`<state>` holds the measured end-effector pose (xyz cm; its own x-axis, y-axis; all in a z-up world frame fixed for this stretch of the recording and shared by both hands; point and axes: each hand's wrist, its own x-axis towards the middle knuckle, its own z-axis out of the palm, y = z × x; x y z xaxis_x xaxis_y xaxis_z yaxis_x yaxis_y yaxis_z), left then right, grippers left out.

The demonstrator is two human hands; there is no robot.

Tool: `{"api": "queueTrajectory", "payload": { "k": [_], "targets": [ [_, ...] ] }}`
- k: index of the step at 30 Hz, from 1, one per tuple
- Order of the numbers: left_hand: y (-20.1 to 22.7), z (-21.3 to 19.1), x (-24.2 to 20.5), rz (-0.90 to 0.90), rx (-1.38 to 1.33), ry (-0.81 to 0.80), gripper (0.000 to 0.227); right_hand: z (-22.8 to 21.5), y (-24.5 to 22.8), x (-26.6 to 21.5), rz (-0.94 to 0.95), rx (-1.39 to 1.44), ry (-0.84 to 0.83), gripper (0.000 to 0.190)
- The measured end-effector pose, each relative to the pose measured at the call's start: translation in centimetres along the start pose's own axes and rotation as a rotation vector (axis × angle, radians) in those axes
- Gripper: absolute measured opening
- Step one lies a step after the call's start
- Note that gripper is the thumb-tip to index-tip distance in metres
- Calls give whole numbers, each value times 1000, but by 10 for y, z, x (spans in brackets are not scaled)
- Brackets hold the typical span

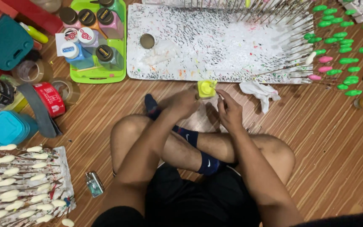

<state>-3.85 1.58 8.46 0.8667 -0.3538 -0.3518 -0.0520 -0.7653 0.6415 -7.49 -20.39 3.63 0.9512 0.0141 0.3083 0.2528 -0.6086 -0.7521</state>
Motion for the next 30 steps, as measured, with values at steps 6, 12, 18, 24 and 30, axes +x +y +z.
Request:
{"api": "queueTrajectory", "payload": {
  "k": [6,12,18,24,30],
  "targets": [
    [21,17,-8,113,-433,-15,56,-11,-39,11,-36,34,112,29],
    [59,35,-3,222,-1240,-16,73,-4,-43,12,-127,35,246,21],
    [45,34,7,346,-1229,19,66,3,-17,21,-312,52,366,21],
    [50,31,3,254,-1040,14,69,7,-1,23,-255,52,306,20],
    [62,26,16,296,-724,521,20,-1,-43,33,-225,140,269,25]
  ]
}}
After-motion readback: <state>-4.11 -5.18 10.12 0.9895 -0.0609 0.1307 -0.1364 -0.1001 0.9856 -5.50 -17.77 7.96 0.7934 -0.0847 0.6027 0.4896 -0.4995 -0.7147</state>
